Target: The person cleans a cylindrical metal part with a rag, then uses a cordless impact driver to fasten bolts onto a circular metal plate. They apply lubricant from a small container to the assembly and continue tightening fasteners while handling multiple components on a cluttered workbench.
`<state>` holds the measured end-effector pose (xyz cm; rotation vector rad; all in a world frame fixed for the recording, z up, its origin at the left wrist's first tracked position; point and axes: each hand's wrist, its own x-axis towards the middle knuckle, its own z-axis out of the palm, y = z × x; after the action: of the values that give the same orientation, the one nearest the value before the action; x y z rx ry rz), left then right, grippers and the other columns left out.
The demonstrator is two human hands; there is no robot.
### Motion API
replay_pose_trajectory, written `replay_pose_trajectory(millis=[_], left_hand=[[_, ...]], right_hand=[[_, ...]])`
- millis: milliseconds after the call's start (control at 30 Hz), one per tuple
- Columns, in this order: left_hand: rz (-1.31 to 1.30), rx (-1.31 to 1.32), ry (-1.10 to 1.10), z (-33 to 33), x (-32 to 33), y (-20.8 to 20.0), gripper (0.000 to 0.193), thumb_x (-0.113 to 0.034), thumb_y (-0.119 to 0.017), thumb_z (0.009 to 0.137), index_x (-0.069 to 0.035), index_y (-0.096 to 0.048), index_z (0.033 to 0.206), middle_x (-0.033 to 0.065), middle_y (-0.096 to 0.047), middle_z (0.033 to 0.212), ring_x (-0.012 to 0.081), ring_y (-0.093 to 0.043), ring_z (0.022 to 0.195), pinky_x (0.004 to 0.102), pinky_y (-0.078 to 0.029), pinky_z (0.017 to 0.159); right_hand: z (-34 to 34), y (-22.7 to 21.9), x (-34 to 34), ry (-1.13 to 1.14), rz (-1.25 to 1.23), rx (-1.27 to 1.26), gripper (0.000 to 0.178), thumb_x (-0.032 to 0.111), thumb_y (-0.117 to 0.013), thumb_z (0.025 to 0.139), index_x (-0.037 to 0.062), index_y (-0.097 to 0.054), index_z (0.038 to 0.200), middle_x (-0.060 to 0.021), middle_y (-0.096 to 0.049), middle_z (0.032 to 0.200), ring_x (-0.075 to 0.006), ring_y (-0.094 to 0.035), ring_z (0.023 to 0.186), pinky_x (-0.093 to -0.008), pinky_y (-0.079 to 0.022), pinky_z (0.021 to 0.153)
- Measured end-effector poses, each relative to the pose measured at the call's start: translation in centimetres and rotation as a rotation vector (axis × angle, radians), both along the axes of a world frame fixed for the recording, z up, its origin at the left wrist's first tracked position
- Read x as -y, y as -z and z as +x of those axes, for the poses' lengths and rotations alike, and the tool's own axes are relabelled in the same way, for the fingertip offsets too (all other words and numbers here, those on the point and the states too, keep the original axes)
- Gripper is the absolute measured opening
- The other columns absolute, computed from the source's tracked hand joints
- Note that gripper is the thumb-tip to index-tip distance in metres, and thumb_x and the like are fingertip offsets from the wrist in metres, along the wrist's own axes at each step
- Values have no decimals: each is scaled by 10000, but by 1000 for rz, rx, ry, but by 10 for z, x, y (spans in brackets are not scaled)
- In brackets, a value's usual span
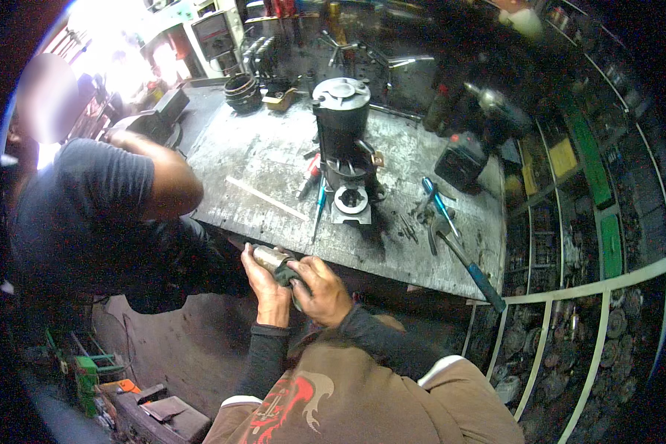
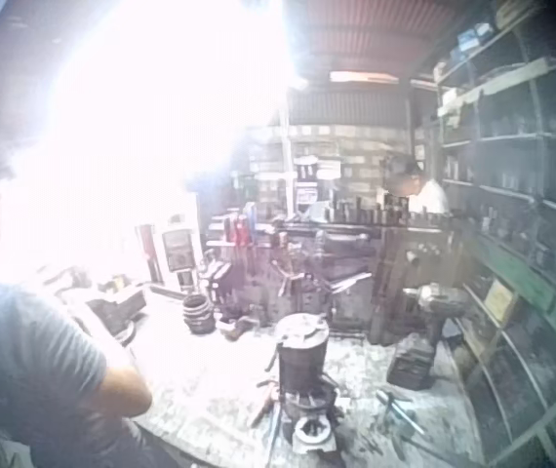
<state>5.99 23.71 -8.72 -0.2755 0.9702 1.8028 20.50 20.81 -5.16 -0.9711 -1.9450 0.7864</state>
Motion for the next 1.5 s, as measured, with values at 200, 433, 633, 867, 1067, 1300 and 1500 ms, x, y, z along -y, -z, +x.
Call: replay_pose_trajectory(millis=[200,433,633,867,1067,1300,1500], left_hand=[[168,-59,205,-10,4,-14,411,-508,-535,1021,-97,-557,1025,88,-639,887,251,-637,758,419,-572,720],[672,-354,470,0,23,-18,627,-488,-523,1064,-27,-479,1488,88,-600,1377,195,-599,1232,331,-505,1032],[247,-648,554,-2,19,-21,428,-401,-522,1078,-20,-624,1247,26,-637,1095,117,-604,984,273,-491,863],[403,108,370,-14,24,-7,407,-423,-524,1045,-66,-642,1199,78,-695,1134,203,-681,1026,362,-559,911],[234,-516,353,-5,23,-9,215,-270,-571,1051,-65,-589,1114,11,-576,1010,97,-541,919,263,-462,813],[183,-592,407,-5,20,-8,345,-389,-569,1082,-59,-525,1172,30,-554,1055,105,-540,950,285,-477,831],[96,-690,480,-33,31,-32,246,-237,-539,1084,-22,-606,1184,54,-632,1108,123,-589,990,312,-510,851]], right_hand=[[7,-7,-27,139,-798,-429,362,227,-674,1005,-103,-670,1156,-154,-754,1020,-162,-702,934,-308,-566,809],[-28,-7,-38,-6,-67,-38,417,173,-503,1068,12,-542,1451,-210,-538,1480,-320,-463,1430,-413,-343,1195],[-46,10,-81,-60,-823,-518,419,333,-471,1098,-30,-676,1128,-156,-731,1009,-210,-647,927,-373,-499,891],[-31,33,-43,-67,-225,5,421,176,-567,1020,32,-604,1414,-218,-534,1506,-343,-498,1405,-432,-382,1159],[-4,10,-51,254,-113,-12,523,280,-755,884,16,-619,1316,-221,-606,1291,-378,-577,1196,-425,-442,1051],[0,8,-23,-81,-209,169,778,474,-802,862,-46,-531,1374,-256,-620,1269,-413,-609,1198,-459,-496,1007],[12,10,-35,-138,-572,-203,555,369,-854,860,-23,-675,1208,-130,-735,1060,-173,-668,986,-347,-524,919]])
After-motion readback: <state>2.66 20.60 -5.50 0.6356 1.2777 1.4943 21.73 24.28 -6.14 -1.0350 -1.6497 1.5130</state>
